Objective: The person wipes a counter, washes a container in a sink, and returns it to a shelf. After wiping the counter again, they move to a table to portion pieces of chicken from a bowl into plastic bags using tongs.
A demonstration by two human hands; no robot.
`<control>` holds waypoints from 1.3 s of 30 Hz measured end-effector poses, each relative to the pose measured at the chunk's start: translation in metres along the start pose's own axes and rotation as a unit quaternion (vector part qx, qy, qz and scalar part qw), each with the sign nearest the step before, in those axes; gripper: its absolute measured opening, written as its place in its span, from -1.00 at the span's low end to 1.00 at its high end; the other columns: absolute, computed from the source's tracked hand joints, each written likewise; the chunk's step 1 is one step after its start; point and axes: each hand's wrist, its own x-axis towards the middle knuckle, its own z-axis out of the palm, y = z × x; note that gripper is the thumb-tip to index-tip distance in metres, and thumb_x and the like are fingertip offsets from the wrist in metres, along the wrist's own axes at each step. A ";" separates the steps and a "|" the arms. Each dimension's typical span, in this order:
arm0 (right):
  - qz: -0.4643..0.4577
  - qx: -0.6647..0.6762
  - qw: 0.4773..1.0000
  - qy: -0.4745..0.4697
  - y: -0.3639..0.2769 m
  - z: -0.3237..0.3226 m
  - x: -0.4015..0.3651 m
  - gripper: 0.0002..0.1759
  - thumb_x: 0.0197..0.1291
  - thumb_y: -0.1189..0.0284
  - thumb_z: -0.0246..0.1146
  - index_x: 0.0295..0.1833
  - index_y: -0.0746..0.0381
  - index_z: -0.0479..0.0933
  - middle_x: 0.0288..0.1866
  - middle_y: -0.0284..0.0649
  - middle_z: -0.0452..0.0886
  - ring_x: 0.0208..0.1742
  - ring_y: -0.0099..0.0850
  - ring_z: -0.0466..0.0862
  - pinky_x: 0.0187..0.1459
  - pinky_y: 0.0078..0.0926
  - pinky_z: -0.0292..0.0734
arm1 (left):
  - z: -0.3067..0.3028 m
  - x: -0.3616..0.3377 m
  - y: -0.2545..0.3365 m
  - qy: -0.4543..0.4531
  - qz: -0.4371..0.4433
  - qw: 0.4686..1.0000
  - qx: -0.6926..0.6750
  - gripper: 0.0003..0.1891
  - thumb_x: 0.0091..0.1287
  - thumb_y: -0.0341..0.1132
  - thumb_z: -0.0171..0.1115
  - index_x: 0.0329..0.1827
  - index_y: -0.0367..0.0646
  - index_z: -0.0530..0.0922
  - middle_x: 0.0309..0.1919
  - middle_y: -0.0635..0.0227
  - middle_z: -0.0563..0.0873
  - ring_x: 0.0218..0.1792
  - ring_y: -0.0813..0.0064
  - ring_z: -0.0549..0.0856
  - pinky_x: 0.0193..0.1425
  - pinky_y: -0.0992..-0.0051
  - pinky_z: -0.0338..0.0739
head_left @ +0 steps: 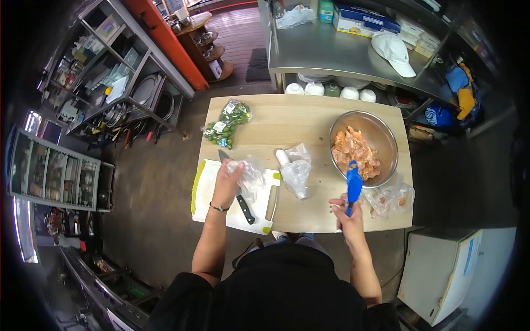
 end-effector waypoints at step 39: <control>-0.088 0.113 0.987 0.072 -0.027 -0.075 -0.010 -0.43 -0.03 0.70 0.30 0.10 0.26 0.24 -0.34 -0.34 0.48 -0.40 -0.57 0.52 -0.45 -0.65 0.42 | 0.045 0.008 -0.062 -0.179 -0.169 0.969 -0.001 -0.88 0.33 -0.39 0.17 -0.14 -0.20 0.56 -0.35 0.47 0.66 -0.35 0.68 0.61 -0.20 0.65 0.52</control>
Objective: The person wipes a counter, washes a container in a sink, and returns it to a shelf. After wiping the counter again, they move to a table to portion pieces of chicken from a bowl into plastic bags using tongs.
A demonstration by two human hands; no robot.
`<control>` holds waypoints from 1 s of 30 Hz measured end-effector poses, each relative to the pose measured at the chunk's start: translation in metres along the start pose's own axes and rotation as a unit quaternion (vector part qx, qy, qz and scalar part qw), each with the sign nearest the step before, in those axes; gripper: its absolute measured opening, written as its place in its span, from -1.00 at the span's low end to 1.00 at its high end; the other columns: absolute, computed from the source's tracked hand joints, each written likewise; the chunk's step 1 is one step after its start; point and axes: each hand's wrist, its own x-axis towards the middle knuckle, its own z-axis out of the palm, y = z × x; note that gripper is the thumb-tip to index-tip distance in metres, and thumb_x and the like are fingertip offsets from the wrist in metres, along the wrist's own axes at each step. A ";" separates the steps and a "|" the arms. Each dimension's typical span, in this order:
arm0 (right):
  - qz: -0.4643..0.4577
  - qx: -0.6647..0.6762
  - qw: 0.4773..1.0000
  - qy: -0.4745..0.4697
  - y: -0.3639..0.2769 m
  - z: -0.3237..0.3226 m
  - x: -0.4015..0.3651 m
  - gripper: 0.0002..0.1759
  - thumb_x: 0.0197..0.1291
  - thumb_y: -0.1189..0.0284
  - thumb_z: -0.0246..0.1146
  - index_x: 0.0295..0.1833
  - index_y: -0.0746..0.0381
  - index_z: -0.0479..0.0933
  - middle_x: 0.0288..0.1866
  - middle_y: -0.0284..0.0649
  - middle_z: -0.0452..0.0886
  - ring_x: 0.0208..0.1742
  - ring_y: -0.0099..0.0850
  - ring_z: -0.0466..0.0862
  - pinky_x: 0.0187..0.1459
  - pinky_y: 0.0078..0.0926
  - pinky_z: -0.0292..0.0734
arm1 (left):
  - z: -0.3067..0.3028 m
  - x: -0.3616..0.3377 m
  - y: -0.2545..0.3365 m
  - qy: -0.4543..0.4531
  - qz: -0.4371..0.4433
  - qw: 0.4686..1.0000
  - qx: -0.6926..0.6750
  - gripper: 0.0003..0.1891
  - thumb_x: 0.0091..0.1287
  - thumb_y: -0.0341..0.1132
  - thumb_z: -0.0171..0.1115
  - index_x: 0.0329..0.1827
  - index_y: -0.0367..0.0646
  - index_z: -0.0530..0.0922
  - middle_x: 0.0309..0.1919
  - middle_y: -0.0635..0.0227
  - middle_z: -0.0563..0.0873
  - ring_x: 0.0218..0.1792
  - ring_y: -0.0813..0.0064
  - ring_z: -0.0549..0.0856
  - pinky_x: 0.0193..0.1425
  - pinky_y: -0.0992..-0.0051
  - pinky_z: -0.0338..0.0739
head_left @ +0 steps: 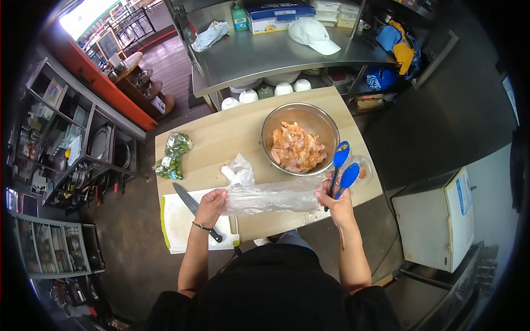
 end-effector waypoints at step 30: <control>0.007 0.068 0.996 -0.054 -0.001 -0.036 0.071 -0.55 0.14 0.64 0.21 0.11 0.19 0.23 -0.35 -0.31 0.55 -0.28 -0.43 0.63 -0.22 -0.49 0.53 | 0.045 0.011 0.011 0.159 0.112 0.981 -0.014 -0.67 0.26 -0.52 0.20 0.08 -0.24 0.39 -0.37 0.41 0.67 -0.35 0.64 0.64 -0.23 0.67 0.55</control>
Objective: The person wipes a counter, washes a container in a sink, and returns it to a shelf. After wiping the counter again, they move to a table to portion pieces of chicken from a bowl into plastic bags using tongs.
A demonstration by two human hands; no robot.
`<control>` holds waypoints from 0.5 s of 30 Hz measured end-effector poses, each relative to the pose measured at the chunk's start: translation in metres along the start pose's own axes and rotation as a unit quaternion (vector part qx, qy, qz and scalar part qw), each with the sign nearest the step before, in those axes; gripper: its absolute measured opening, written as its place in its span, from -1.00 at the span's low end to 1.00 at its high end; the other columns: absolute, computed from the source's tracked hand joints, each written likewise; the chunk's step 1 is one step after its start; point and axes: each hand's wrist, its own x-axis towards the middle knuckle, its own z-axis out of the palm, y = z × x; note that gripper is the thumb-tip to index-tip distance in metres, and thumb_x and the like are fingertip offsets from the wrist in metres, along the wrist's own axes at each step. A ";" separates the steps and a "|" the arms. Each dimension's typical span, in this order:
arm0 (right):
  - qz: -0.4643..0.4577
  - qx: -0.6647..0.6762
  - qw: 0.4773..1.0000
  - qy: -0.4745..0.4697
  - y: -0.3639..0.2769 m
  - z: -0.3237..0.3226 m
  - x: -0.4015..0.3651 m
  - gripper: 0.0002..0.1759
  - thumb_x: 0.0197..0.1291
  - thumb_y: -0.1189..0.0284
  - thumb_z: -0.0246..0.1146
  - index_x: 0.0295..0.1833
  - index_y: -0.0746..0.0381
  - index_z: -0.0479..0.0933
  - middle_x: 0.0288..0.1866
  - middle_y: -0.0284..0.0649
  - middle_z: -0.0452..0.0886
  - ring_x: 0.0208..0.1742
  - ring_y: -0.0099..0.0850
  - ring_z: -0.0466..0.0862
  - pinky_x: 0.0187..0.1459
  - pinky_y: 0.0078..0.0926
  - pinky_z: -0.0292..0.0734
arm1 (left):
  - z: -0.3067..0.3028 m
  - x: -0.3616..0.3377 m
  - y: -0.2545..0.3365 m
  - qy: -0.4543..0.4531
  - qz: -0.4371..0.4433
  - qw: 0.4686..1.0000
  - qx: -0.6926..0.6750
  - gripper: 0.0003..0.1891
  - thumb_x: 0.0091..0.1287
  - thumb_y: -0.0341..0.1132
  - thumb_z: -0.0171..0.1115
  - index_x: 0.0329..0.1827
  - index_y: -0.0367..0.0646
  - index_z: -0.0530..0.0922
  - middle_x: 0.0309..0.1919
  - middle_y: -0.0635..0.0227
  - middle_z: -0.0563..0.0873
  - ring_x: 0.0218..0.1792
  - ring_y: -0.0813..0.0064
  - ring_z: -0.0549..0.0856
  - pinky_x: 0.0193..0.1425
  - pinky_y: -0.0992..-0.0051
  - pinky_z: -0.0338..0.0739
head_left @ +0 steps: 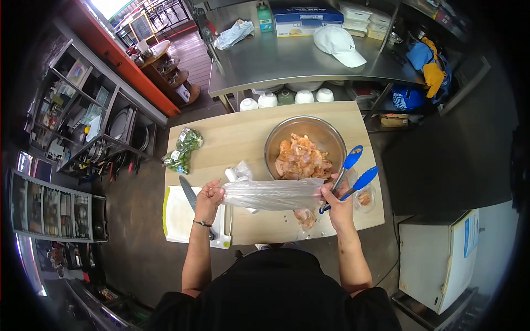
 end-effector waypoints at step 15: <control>0.039 0.004 0.998 -0.054 0.018 0.032 -0.020 -0.47 0.03 0.66 0.32 0.07 0.19 0.23 -0.40 -0.35 0.51 -0.39 -0.54 0.55 -0.30 -0.63 0.46 | 0.119 -0.069 0.028 -0.112 0.250 0.883 0.382 -0.70 -0.01 -0.28 0.48 -0.26 -0.19 0.61 -0.38 0.34 0.66 -0.38 0.54 0.59 -0.31 0.54 0.45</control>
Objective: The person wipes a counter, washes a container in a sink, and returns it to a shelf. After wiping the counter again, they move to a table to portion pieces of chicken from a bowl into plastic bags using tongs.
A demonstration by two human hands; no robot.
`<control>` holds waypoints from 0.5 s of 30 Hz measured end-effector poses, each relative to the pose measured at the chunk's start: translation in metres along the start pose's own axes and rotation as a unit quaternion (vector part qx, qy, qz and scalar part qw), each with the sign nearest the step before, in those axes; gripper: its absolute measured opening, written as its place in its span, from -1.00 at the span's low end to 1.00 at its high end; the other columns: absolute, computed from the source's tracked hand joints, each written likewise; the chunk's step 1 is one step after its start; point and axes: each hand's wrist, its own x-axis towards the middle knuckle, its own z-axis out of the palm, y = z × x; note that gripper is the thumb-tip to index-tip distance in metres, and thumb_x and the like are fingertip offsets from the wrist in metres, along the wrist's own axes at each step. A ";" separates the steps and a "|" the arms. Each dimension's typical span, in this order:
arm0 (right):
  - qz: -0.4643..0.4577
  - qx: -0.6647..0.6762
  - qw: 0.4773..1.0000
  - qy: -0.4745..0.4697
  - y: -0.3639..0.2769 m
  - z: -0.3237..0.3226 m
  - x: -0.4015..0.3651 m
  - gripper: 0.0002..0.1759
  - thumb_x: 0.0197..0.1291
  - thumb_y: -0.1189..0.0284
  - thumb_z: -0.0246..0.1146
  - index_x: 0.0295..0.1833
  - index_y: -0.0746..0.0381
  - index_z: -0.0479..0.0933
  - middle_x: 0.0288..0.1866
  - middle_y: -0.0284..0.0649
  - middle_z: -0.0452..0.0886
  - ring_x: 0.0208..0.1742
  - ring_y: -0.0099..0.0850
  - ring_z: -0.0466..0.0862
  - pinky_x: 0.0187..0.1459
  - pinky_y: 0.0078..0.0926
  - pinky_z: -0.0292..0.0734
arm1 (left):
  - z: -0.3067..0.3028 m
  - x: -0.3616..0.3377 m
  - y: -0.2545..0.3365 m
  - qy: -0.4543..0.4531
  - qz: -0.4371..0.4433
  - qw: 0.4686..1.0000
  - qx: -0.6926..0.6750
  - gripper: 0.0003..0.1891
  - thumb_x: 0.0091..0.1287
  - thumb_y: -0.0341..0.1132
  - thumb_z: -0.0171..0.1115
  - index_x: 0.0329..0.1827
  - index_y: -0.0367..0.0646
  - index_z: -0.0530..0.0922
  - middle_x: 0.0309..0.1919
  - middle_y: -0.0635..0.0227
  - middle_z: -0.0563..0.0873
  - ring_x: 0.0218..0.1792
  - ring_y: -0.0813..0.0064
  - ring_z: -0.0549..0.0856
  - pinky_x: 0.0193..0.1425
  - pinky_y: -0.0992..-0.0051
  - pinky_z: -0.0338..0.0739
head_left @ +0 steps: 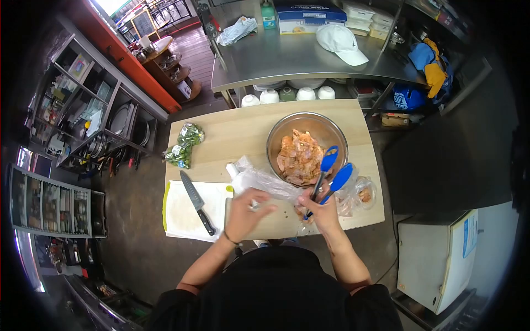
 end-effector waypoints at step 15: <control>-0.062 -0.079 0.995 0.016 0.015 -0.012 0.000 -0.53 0.01 0.64 0.27 0.05 0.24 0.28 -0.40 -0.34 0.49 -0.35 -0.55 0.56 -0.32 -0.59 0.45 | 0.017 0.002 -0.042 -0.079 -0.194 0.898 -0.388 -0.92 0.41 -0.38 0.03 -0.10 -0.11 0.44 -0.28 0.42 0.63 -0.08 0.55 0.62 0.06 0.52 0.47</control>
